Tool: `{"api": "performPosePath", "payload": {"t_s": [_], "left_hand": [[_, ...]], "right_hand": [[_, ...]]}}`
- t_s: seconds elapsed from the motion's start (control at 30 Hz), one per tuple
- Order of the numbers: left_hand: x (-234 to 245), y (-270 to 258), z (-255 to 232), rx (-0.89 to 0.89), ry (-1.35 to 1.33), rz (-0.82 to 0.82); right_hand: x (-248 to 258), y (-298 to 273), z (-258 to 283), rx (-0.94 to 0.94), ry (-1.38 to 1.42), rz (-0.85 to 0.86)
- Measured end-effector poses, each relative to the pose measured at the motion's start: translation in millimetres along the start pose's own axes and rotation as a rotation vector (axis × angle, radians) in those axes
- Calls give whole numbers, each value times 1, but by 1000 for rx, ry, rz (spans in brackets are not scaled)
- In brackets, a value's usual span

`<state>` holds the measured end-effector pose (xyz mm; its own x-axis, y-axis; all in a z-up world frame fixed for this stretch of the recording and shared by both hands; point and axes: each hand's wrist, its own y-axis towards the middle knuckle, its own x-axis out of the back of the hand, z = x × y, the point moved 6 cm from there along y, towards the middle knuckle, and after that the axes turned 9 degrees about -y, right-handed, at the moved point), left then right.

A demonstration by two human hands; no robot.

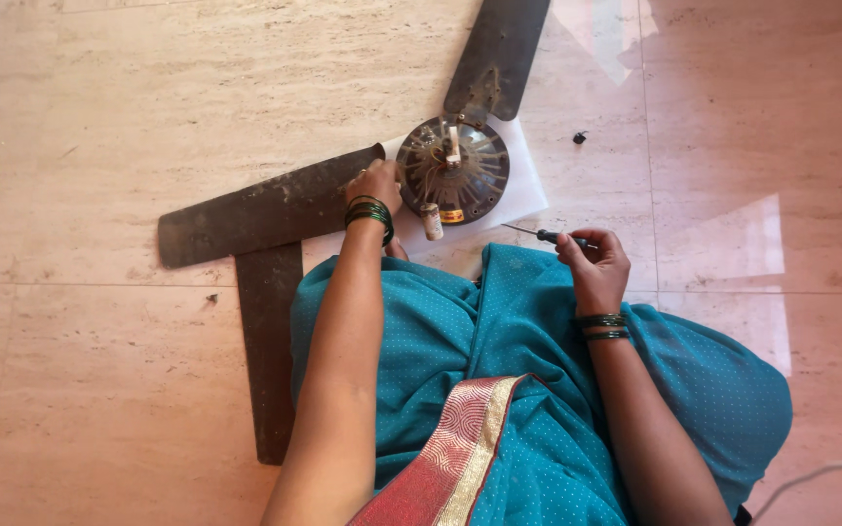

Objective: The person sits on the floor and uses a screwdriver to remove the blades from a ceiling fan motor. They unscrew each blade one by one and place them on the floor beside them.

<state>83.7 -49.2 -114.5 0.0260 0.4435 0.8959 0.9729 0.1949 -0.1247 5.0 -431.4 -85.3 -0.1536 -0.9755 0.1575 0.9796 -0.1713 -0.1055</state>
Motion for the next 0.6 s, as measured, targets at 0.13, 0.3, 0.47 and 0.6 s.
{"api": "performPosePath", "payload": {"t_s": [0.13, 0.3, 0.47, 0.6], "left_hand": [[9, -6, -3, 87, -6, 35], [10, -6, -7, 17, 55, 16], [9, -2, 2, 70, 8, -30], [8, -3, -6, -66, 46, -31]], "right_hand": [[-2, -1, 2, 8, -59, 19], [-7, -2, 5, 31, -142, 42], [-7, -3, 4, 48, -200, 51], [-8, -5, 4, 59, -216, 62]]}}
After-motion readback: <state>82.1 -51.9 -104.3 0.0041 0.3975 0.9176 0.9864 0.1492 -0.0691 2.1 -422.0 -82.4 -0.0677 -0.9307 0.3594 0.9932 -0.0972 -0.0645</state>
